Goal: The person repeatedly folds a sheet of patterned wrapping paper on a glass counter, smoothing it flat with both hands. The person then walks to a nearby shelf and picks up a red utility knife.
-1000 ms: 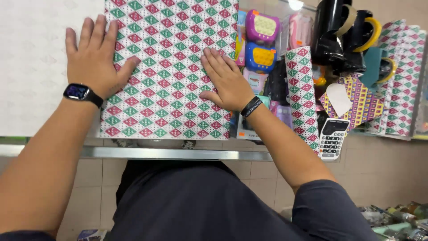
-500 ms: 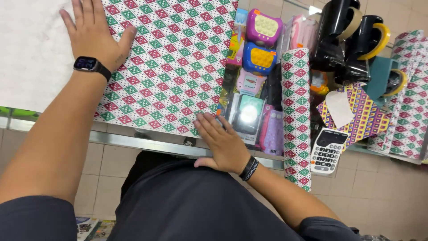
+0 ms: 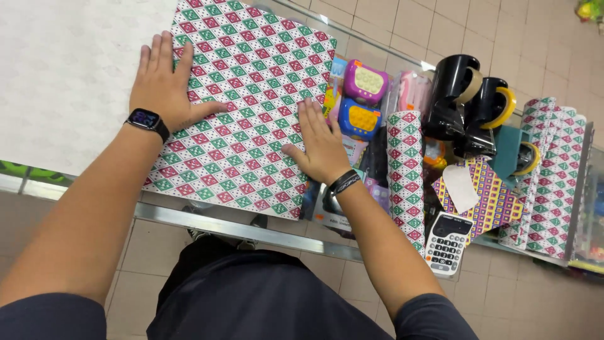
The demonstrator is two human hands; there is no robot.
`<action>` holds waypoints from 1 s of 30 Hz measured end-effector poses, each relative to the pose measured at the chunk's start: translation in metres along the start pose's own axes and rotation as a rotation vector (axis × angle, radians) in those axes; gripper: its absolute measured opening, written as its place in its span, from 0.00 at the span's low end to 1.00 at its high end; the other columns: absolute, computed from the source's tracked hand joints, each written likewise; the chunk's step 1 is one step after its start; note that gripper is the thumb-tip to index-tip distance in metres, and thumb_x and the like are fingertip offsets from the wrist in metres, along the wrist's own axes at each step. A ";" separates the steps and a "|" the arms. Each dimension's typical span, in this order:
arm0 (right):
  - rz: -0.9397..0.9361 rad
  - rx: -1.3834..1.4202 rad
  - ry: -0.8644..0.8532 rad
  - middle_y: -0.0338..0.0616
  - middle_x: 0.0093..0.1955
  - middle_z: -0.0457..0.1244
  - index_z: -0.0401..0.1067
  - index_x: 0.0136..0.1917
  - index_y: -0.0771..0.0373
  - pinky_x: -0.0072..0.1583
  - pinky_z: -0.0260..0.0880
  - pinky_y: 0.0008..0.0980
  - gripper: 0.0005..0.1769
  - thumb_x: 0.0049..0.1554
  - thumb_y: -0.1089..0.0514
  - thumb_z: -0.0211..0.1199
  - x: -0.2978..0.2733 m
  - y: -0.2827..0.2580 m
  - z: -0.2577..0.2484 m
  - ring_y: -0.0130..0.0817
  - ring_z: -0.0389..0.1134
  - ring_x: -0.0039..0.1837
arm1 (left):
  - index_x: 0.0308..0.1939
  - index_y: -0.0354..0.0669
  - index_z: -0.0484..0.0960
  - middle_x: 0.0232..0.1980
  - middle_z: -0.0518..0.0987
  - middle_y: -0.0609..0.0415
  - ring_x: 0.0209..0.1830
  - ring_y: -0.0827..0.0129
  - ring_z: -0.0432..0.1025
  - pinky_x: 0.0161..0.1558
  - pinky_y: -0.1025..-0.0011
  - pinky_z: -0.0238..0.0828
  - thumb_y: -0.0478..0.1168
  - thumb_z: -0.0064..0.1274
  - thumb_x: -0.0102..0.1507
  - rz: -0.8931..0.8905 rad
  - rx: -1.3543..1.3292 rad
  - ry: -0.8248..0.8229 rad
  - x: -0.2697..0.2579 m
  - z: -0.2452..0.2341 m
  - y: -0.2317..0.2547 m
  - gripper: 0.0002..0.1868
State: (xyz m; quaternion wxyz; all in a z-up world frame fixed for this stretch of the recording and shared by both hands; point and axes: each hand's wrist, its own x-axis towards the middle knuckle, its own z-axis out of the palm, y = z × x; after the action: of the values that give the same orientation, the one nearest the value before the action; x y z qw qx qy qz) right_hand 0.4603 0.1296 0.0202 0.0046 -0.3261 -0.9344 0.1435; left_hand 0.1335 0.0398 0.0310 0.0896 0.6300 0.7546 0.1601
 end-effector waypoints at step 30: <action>0.216 -0.063 0.087 0.64 0.86 0.33 0.36 0.84 0.70 0.82 0.28 0.53 0.63 0.59 0.15 0.36 0.047 -0.008 -0.015 0.54 0.32 0.87 | 0.82 0.49 0.54 0.85 0.47 0.40 0.85 0.51 0.39 0.82 0.55 0.24 0.89 0.42 0.50 -0.157 -0.016 -0.066 0.006 -0.003 0.003 0.68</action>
State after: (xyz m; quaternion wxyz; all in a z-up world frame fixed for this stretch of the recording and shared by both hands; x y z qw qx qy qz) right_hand 0.4200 0.1563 0.0330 0.0193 -0.4309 -0.8967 0.0993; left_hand 0.1344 0.0459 0.0350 0.1320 0.5733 0.7968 0.1378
